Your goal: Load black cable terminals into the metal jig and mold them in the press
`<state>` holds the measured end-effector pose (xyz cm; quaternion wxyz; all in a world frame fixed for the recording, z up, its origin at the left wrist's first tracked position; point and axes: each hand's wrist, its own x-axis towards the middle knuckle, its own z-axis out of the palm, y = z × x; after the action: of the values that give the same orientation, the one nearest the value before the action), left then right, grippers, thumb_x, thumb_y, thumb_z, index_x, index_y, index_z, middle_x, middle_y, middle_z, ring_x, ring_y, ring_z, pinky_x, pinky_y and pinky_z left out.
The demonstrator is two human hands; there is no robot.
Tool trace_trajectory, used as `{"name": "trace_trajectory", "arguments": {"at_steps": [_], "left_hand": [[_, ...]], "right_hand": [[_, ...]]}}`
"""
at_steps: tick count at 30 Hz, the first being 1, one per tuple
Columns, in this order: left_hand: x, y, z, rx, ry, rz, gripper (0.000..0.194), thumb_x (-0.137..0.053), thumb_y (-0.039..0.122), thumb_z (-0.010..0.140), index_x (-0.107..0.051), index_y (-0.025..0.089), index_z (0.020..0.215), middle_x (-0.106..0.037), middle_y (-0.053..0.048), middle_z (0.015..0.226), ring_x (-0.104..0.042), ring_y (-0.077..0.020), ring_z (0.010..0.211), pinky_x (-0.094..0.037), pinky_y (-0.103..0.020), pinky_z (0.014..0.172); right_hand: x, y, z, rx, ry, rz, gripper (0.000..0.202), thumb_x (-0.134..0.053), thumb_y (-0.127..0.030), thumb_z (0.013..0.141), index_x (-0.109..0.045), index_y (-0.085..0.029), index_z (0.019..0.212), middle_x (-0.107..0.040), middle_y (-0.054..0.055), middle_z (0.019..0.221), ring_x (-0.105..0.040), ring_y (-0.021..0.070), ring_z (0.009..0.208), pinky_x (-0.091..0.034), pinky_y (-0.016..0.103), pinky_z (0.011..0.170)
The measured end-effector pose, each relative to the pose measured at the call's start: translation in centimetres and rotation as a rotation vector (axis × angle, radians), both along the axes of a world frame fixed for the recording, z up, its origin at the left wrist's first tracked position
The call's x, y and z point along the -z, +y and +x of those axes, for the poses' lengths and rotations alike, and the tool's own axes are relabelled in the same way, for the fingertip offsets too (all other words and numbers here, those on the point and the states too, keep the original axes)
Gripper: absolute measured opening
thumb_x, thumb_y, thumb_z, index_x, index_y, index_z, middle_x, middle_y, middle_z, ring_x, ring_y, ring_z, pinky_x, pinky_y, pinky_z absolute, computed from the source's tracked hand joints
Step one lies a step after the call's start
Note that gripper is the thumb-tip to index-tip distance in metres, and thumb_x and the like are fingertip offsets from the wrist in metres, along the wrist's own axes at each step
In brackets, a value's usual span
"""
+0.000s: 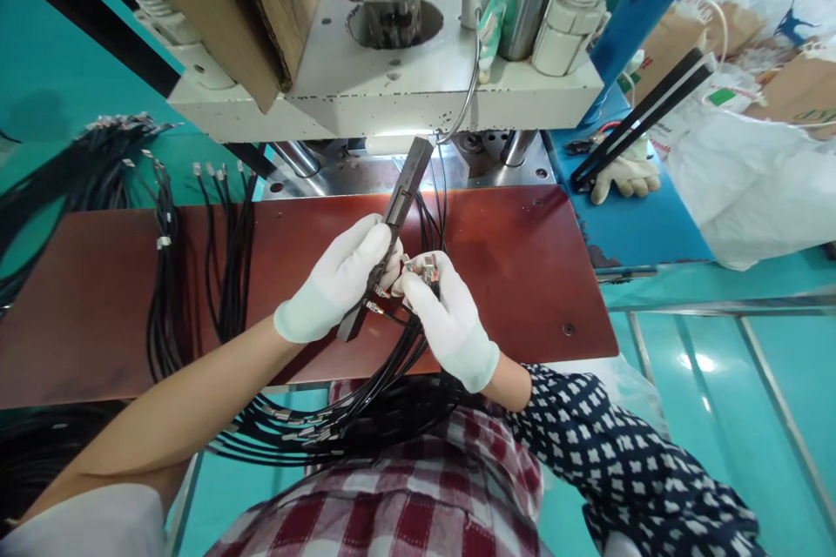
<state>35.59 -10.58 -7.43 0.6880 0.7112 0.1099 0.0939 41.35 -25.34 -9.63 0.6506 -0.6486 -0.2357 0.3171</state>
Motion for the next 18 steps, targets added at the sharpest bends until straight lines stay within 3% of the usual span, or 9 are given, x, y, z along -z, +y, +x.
{"name": "trace_trajectory", "arguments": {"at_steps": [2,7,11,16,18], "left_hand": [[-0.2,0.1,0.0,0.034,0.014,-0.061,0.041,-0.041,0.054,0.099,-0.047,0.019,0.078,-0.048,0.003,0.062,-0.045,-0.0102,0.056,-0.041,-0.024,0.057],[0.1,0.5,-0.2,0.1,0.041,-0.11,0.045,-0.041,0.055,0.098,-0.048,0.017,0.075,-0.049,0.002,0.063,-0.044,-0.0089,0.054,-0.039,-0.023,0.053],[0.5,0.6,-0.2,0.115,0.046,-0.149,0.044,-0.042,0.054,0.098,-0.047,0.018,0.074,-0.049,0.002,0.064,-0.043,-0.0093,0.056,-0.038,-0.024,0.054],[0.4,0.3,-0.3,0.1,0.061,-0.084,0.044,-0.038,0.055,0.099,-0.044,0.019,0.074,-0.046,0.002,0.067,-0.042,-0.0105,0.059,-0.037,-0.026,0.057],[0.3,0.1,-0.3,0.055,0.07,0.042,0.043,-0.038,0.054,0.099,-0.041,0.019,0.074,-0.043,0.002,0.068,-0.041,-0.0115,0.061,-0.036,-0.027,0.059]], "right_hand": [[-0.2,-0.1,0.0,-0.008,0.013,0.025,0.016,-0.054,-0.034,0.094,-0.055,-0.018,0.089,-0.058,0.0,0.079,-0.049,0.0108,0.069,-0.044,0.025,0.069],[-1.4,0.3,0.6,-0.014,0.009,-0.087,0.022,-0.063,-0.036,0.086,-0.063,-0.016,0.076,-0.054,-0.002,0.063,-0.044,0.0093,0.057,-0.04,0.025,0.059],[-2.0,0.6,1.4,-0.144,0.03,-0.07,0.022,-0.064,-0.033,0.082,-0.064,-0.015,0.069,-0.054,-0.002,0.061,-0.045,0.0095,0.057,-0.039,0.025,0.058],[-2.0,0.9,1.7,-0.236,0.005,-0.065,0.026,-0.061,-0.03,0.084,-0.057,-0.016,0.063,-0.054,-0.002,0.064,-0.045,0.0096,0.06,-0.039,0.026,0.062],[-1.8,1.1,1.4,-0.215,-0.023,-0.111,0.026,-0.06,-0.03,0.084,-0.054,-0.017,0.063,-0.053,-0.002,0.064,-0.045,0.0105,0.061,-0.039,0.026,0.061]]}}
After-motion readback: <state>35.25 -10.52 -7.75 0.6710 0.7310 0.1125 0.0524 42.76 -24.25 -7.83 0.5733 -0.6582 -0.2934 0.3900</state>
